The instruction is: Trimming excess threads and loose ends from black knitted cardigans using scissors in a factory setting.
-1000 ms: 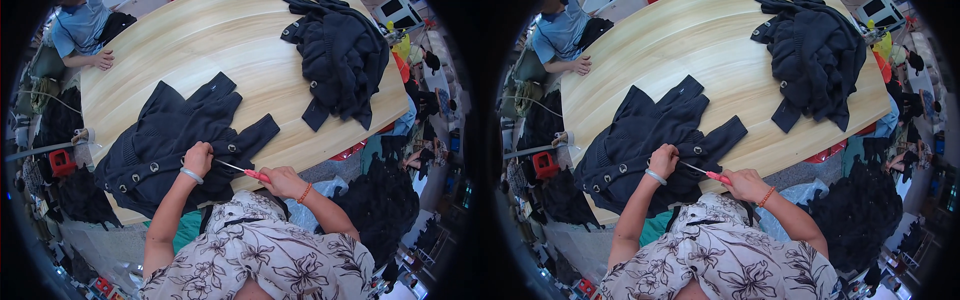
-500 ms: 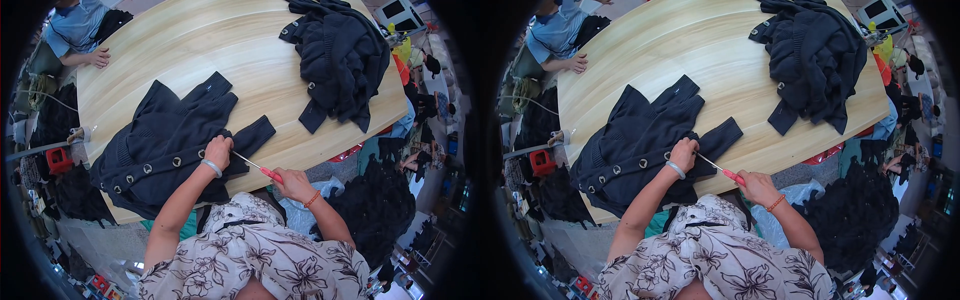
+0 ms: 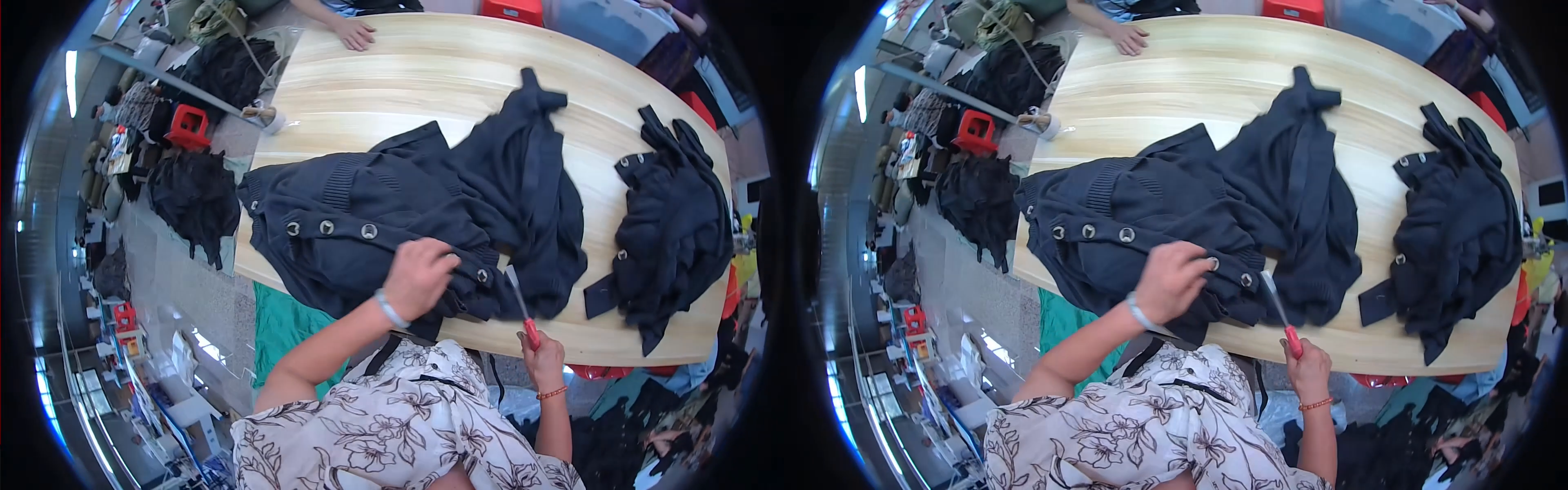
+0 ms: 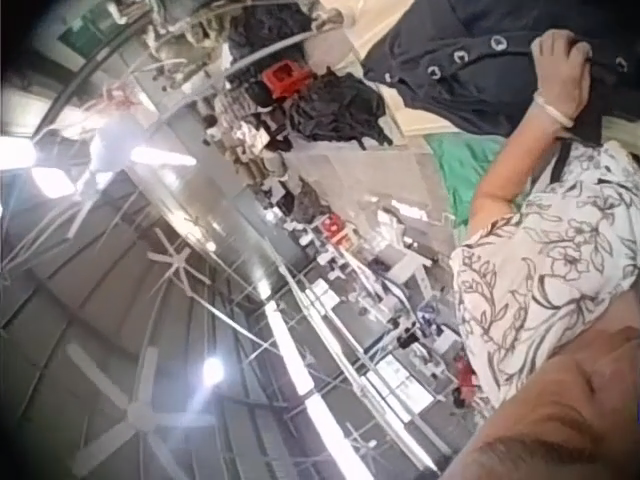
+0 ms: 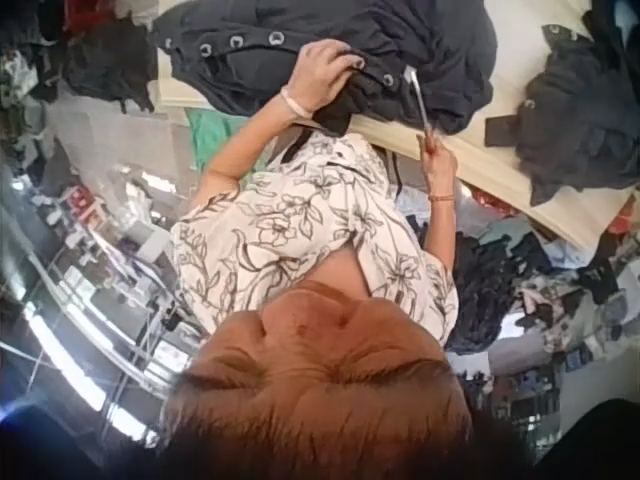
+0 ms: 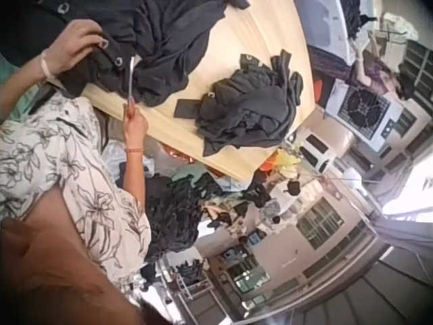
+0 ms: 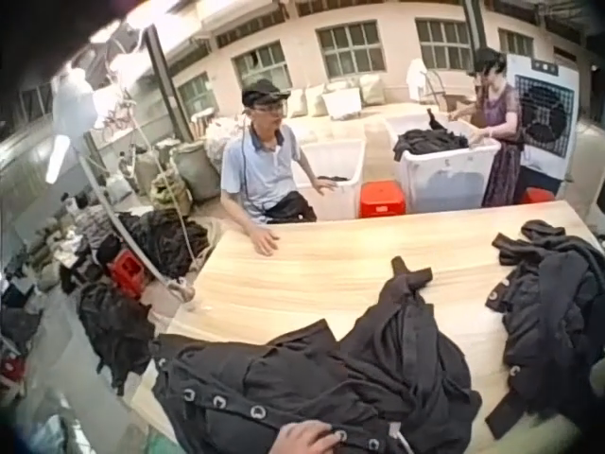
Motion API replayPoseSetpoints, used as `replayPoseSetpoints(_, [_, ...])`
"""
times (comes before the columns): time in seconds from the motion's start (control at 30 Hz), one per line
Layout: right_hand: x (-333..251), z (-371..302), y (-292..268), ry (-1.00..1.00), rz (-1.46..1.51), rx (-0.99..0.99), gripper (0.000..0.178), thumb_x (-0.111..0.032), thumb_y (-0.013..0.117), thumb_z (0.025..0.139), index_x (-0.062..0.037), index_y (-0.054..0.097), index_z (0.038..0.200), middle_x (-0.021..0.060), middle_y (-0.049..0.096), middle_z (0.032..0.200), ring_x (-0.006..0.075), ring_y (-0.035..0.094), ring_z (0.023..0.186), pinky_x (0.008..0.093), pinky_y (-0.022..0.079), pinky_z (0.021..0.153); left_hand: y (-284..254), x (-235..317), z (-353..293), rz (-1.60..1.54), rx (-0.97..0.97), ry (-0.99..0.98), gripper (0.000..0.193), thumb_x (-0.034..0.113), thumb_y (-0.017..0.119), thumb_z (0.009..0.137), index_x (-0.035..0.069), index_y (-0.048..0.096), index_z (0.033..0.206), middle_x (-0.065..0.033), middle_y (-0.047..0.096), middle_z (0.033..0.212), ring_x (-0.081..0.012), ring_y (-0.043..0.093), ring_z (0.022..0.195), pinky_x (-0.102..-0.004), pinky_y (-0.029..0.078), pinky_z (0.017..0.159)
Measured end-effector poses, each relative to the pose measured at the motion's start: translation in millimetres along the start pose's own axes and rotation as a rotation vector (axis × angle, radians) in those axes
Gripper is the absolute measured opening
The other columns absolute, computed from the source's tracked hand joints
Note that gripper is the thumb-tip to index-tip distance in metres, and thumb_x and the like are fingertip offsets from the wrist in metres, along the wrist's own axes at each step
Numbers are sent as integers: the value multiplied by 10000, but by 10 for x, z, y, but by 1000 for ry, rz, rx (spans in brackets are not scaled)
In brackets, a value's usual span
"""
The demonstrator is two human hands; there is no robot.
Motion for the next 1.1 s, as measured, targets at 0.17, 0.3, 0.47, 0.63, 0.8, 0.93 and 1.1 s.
replayPoseSetpoints(0.17, [-651,151,102,-324,225,206,367,-308,830,748,-53,676,963,164,665,820,350,658,723,411,513,631,-1184,-1070,-652,454,-41,-368,822,103,790,606,100,471,1364,-185,481,1296,-373,469,1215,-484,388,982])
replayPoseSetpoints(0.3, [-1403,301,442,-478,125,118,768,-352,874,658,-22,542,1268,205,570,1268,353,601,1099,414,518,865,-1363,-1970,-1425,284,-118,-723,1124,207,888,553,103,285,1495,-179,548,1218,-376,515,1149,-475,414,978])
replayPoseSetpoints(0.47, [-1965,465,1016,-389,76,211,851,-220,827,686,15,406,1388,262,476,1361,421,538,1160,439,500,923,-1308,-1862,-1394,-141,-2,-525,561,52,747,666,5,538,1185,-173,598,1029,-348,612,964,-374,487,869])
replayPoseSetpoints(0.63, [-2022,605,774,-350,28,260,426,-99,734,667,-93,640,1083,187,646,997,407,634,915,461,526,782,-2251,-1466,-871,-921,19,-480,277,-28,664,778,24,561,1030,-5,566,967,-69,548,929,-222,440,840])
replayPoseSetpoints(0.8, [-2748,914,-475,-480,-94,511,435,-81,743,667,-60,626,1085,202,623,922,421,617,853,464,505,741,-2871,-1929,-333,-1053,272,-376,249,-23,630,852,12,565,1090,-20,623,1016,-88,595,957,-230,468,880])
replayPoseSetpoints(0.93, [-3210,1564,-880,-361,-213,760,327,-229,729,745,-12,586,943,239,633,866,434,623,820,501,499,712,-2640,-2710,95,-1237,574,-274,267,115,666,929,-5,577,1150,-56,657,1036,-113,618,981,-248,490,884])
replayPoseSetpoints(1.1, [-3479,2023,-353,-355,-90,611,424,-401,750,801,-22,608,928,232,664,851,434,642,843,502,506,748,-1386,-3940,-843,-508,64,-667,883,516,813,719,-80,510,1296,-281,589,1271,-328,578,1193,-395,422,1034])
Point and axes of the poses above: each hand's wrist, its own z-axis towards the middle knuckle, its own y-axis out of the palm, x = y × z, the point moved 3 cm from there along z, towards the middle knuckle
